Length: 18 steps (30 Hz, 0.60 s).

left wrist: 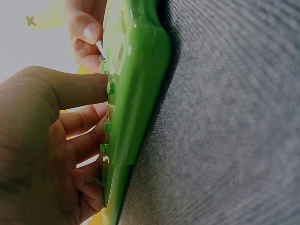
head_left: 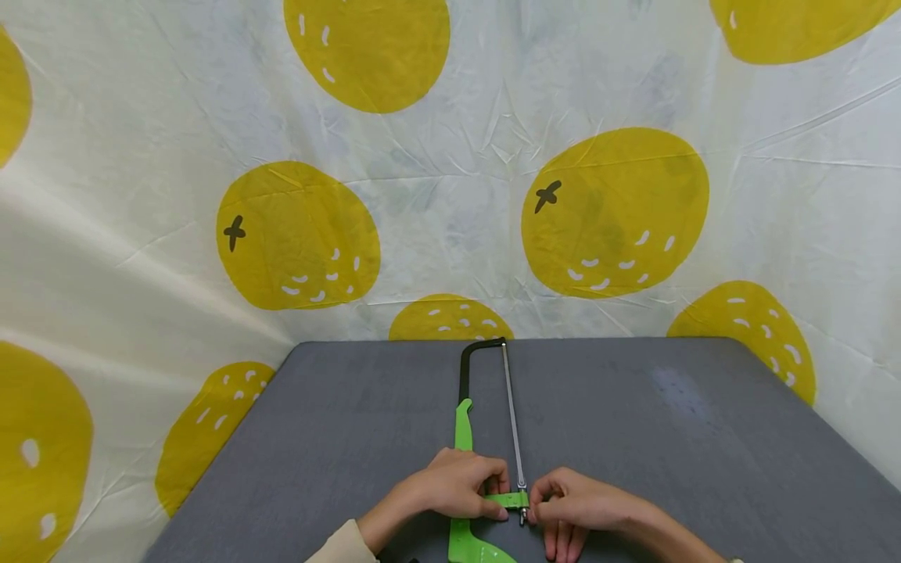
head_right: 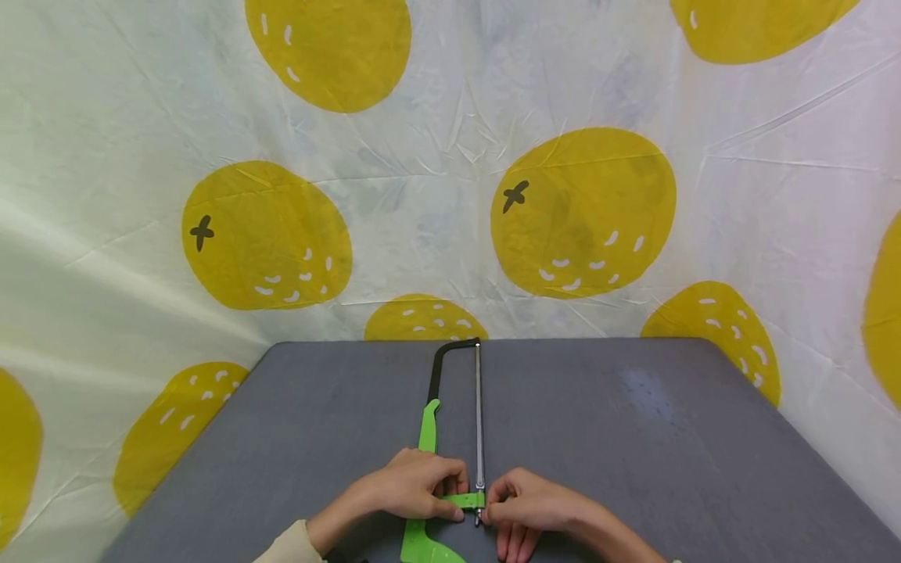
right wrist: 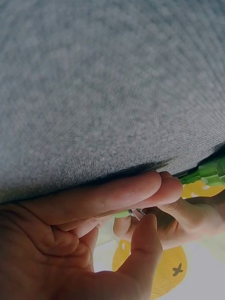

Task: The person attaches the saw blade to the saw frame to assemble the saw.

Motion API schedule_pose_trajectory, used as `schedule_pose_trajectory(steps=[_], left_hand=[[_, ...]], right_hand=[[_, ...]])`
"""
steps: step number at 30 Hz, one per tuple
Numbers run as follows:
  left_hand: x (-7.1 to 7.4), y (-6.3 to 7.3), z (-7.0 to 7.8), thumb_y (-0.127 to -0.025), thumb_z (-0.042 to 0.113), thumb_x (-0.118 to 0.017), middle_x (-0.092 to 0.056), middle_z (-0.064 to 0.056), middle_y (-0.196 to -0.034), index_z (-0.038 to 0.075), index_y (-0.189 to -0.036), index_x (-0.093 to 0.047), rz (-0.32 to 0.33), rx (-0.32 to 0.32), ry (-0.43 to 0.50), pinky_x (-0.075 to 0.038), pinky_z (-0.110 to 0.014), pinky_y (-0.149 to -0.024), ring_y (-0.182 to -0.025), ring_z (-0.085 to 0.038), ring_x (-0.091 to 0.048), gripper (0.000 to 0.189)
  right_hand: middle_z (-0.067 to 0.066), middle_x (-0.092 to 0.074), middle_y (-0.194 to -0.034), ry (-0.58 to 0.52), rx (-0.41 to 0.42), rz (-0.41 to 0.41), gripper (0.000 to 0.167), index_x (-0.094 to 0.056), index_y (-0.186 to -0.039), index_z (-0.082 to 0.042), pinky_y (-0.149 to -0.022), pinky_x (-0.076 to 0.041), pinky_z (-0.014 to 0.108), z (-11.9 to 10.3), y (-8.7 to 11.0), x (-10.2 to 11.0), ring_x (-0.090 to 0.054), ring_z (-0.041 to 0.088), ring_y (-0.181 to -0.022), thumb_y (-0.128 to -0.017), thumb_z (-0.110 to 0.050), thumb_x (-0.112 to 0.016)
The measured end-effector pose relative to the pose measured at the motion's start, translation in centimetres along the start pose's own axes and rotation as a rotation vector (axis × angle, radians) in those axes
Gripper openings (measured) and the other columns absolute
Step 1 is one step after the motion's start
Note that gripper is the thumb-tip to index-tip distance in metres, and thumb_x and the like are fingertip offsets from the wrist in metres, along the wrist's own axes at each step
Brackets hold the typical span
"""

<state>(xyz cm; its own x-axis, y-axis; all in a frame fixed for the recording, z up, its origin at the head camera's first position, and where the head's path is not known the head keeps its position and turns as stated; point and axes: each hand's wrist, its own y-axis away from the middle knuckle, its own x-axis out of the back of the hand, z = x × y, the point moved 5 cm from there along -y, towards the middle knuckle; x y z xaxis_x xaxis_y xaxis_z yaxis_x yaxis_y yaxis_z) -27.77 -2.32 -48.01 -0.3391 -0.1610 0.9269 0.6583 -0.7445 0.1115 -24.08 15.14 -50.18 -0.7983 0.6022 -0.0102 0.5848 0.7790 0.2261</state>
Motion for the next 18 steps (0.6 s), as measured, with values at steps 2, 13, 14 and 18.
schedule_pose_trajectory(steps=[2, 13, 14, 18], left_hand=[[0.04, 0.02, 0.02, -0.091, 0.047, -0.076, -0.058, 0.025, -0.077, 0.035, -0.095, -0.064, 0.003, -0.001, -0.001, -0.038, -0.018, -0.063, -0.063, 0.008, -0.05, 0.018], [0.2, 0.03, 0.13, -0.091, 0.048, -0.076, -0.058, 0.026, -0.077, 0.035, -0.094, -0.064, 0.011, 0.002, -0.005, -0.038, -0.018, -0.063, -0.063, 0.008, -0.049, 0.018], [0.2, 0.02, 0.13, -0.091, 0.048, -0.076, -0.059, 0.026, -0.077, 0.035, -0.095, -0.064, 0.011, 0.001, -0.004, -0.038, -0.018, -0.063, -0.063, 0.008, -0.05, 0.018], [0.13, 0.04, 0.1, -0.091, 0.048, -0.076, -0.059, 0.026, -0.078, 0.035, -0.095, -0.064, 0.005, 0.001, 0.002, -0.038, -0.018, -0.063, -0.063, 0.008, -0.05, 0.018]], right_hand=[[-0.003, -0.072, -0.069, 0.001, 0.0, 0.002, 0.018, -0.067, -0.103, 0.001, -0.048, -0.053, 0.02, -0.03, -0.01, -0.01, -0.068, 0.0, -0.054, -0.096, -0.009, -0.054], [-0.002, -0.072, -0.067, 0.005, -0.01, 0.022, 0.017, -0.067, -0.1, 0.0, -0.048, -0.053, 0.021, -0.06, -0.01, -0.03, -0.068, 0.002, -0.053, -0.098, -0.012, -0.056], [-0.002, -0.072, -0.067, 0.006, -0.011, 0.024, 0.016, -0.067, -0.1, 0.0, -0.048, -0.053, 0.021, -0.07, -0.02, -0.04, -0.068, 0.002, -0.052, -0.098, -0.013, -0.056], [-0.002, -0.071, -0.067, 0.004, -0.019, 0.026, 0.016, -0.067, -0.1, -0.001, -0.048, -0.053, 0.021, -0.01, -0.04, -0.08, -0.068, 0.002, -0.052, -0.098, -0.013, -0.057]])
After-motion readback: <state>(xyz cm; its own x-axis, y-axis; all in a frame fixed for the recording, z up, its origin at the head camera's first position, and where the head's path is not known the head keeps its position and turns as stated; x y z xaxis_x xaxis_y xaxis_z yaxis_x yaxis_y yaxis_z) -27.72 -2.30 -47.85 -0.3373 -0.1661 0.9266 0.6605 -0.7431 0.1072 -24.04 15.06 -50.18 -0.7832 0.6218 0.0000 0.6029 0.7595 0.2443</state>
